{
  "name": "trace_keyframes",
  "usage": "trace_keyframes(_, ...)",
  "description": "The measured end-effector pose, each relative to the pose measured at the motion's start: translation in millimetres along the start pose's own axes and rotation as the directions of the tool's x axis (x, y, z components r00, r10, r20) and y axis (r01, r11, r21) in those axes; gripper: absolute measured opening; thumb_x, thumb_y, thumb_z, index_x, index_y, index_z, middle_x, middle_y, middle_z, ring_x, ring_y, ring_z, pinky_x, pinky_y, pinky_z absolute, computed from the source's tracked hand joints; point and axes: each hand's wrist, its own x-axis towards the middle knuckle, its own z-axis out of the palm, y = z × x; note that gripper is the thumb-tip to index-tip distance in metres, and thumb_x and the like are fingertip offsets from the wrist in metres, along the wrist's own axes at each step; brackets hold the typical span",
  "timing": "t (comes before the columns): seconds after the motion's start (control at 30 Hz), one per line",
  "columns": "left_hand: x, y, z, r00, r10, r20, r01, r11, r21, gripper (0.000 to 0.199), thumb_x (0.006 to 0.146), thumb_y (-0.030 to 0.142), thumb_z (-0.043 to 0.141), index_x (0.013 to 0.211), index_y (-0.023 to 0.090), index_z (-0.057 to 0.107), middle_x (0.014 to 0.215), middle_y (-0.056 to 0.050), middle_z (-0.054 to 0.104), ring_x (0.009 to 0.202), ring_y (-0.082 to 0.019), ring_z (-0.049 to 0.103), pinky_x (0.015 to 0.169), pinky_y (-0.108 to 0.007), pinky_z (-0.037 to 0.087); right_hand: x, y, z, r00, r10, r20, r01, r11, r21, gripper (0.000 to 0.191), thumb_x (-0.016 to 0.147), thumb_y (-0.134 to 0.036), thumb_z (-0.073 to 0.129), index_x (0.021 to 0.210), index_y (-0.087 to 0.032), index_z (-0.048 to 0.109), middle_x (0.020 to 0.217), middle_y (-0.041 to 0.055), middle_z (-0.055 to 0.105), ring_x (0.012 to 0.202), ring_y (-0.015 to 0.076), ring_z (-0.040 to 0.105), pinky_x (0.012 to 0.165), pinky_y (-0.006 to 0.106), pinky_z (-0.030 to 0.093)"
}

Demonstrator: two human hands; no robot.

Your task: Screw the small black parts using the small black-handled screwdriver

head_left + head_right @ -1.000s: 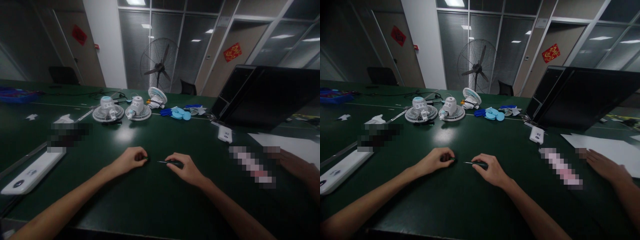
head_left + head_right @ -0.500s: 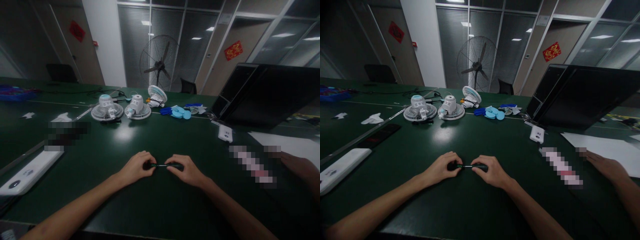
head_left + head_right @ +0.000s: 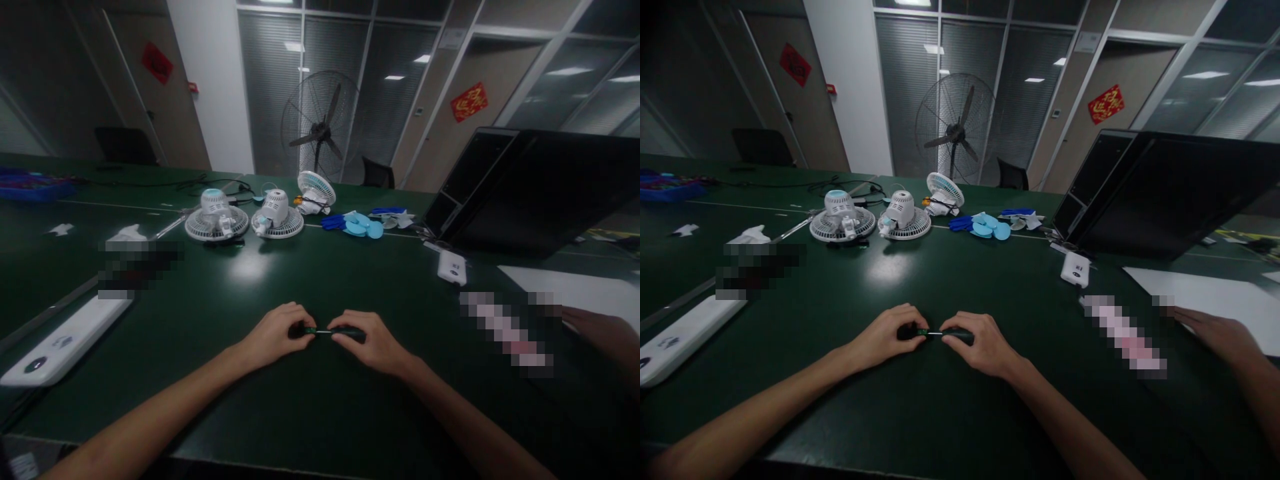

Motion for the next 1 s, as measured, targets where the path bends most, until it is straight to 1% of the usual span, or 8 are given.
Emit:
trace_keyframes(0.2, 0.9, -2.6, 2.3, 1.000, 0.026, -0.013, -0.026, 1.000, 0.002, 0.016, 0.096, 0.032, 0.067, 0.108, 0.022, 0.070, 0.104, -0.004, 0.068, 0.095, -0.020, 0.061, 0.080, -0.032, 0.048, 6.7, -10.3, 8.6, 0.997, -0.007, -0.071, 0.008, 1.000, 0.011, 0.021, 0.104, -0.035, 0.062, 0.121, -0.025, 0.071, 0.108, 0.0030, 0.072, 0.094, 0.0198, 0.067, 0.083, 0.033, 0.051)
trace_keyframes(0.33, 2.1, -1.8, 2.1, 0.999, 0.039, -0.019, -0.039, 0.999, 0.027, 0.015, 0.097, 0.032, 0.066, 0.107, 0.022, 0.070, 0.103, -0.004, 0.069, 0.097, -0.021, 0.061, 0.084, -0.034, 0.049, 9.8, -16.1, 9.8, 0.992, -0.042, -0.116, 0.048, 0.998, 0.051, 0.020, 0.102, -0.032, 0.065, 0.120, -0.026, 0.072, 0.109, 0.0033, 0.073, 0.100, 0.0219, 0.067, 0.089, 0.035, 0.051)
trace_keyframes(0.47, -3.4, -1.7, 0.7, 0.999, 0.042, -0.015, -0.041, 0.998, 0.039, 0.018, 0.098, 0.033, 0.065, 0.113, 0.024, 0.069, 0.110, -0.005, 0.068, 0.104, -0.022, 0.061, 0.089, -0.037, 0.050, 5.8, -9.7, 1.2, 0.985, 0.023, -0.172, -0.016, 0.999, 0.042, 0.020, 0.102, -0.033, 0.064, 0.117, -0.024, 0.073, 0.105, 0.0047, 0.073, 0.092, 0.0218, 0.068, 0.083, 0.035, 0.052)
trace_keyframes(0.6, -21.5, -10.8, -7.0, 0.998, 0.065, 0.006, -0.065, 0.997, 0.051, 0.023, 0.102, 0.032, 0.058, 0.123, 0.028, 0.067, 0.123, -0.006, 0.066, 0.114, -0.023, 0.060, 0.100, -0.041, 0.050, 1.9, -2.3, -5.1, 0.979, 0.070, -0.193, -0.061, 0.997, 0.056, 0.020, 0.102, -0.034, 0.064, 0.118, -0.024, 0.073, 0.106, 0.0045, 0.072, 0.094, 0.0212, 0.067, 0.084, 0.035, 0.053)
trace_keyframes(0.7, -36.6, -28.3, -24.5, 0.999, 0.049, 0.008, -0.050, 0.997, 0.066, 0.027, 0.105, 0.032, 0.052, 0.129, 0.030, 0.065, 0.127, -0.006, 0.064, 0.117, -0.022, 0.060, 0.101, -0.039, 0.051, 1.2, -0.1, -4.7, 0.984, 0.075, -0.161, -0.063, 0.995, 0.080, 0.021, 0.104, -0.034, 0.063, 0.120, -0.025, 0.072, 0.108, 0.0040, 0.071, 0.096, 0.0205, 0.067, 0.084, 0.034, 0.053)
trace_keyframes(0.83, -46.4, -71.6, -65.9, 0.995, -0.041, -0.086, 0.053, 0.989, 0.136, 0.031, 0.106, 0.038, 0.047, 0.129, 0.028, 0.066, 0.126, -0.007, 0.065, 0.115, -0.023, 0.061, 0.101, -0.039, 0.051, 0.9, -0.5, -3.8, 0.986, 0.078, -0.145, -0.064, 0.993, 0.100, 0.021, 0.105, -0.033, 0.061, 0.121, -0.024, 0.071, 0.110, 0.0037, 0.070, 0.098, 0.0202, 0.066, 0.087, 0.035, 0.053)
trace_keyframes(0.93, -47.9, -114.3, -102.3, 0.964, -0.153, -0.219, 0.201, 0.956, 0.215, 0.038, 0.103, 0.049, 0.048, 0.124, 0.025, 0.068, 0.124, -0.009, 0.066, 0.116, -0.027, 0.060, 0.103, -0.042, 0.049, 0.6, -1.4, -4.5, 0.985, 0.091, -0.147, -0.077, 0.992, 0.096, 0.021, 0.105, -0.034, 0.061, 0.120, -0.024, 0.071, 0.111, 0.0041, 0.071, 0.100, 0.0209, 0.066, 0.088, 0.036, 0.054)
trace_keyframes(1.0, -49.6, -139.7, -123.0, 0.920, -0.238, -0.311, 0.316, 0.919, 0.234, 0.045, 0.098, 0.057, 0.050, 0.121, 0.024, 0.070, 0.123, -0.010, 0.066, 0.117, -0.030, 0.060, 0.103, -0.042, 0.049, 0.7, -1.9, -5.0, 0.984, 0.100, -0.147, -0.088, 0.992, 0.085, 0.021, 0.105, -0.035, 0.061, 0.120, -0.024, 0.071, 0.112, 0.0044, 0.071, 0.100, 0.0213, 0.066, 0.089, 0.037, 0.054)
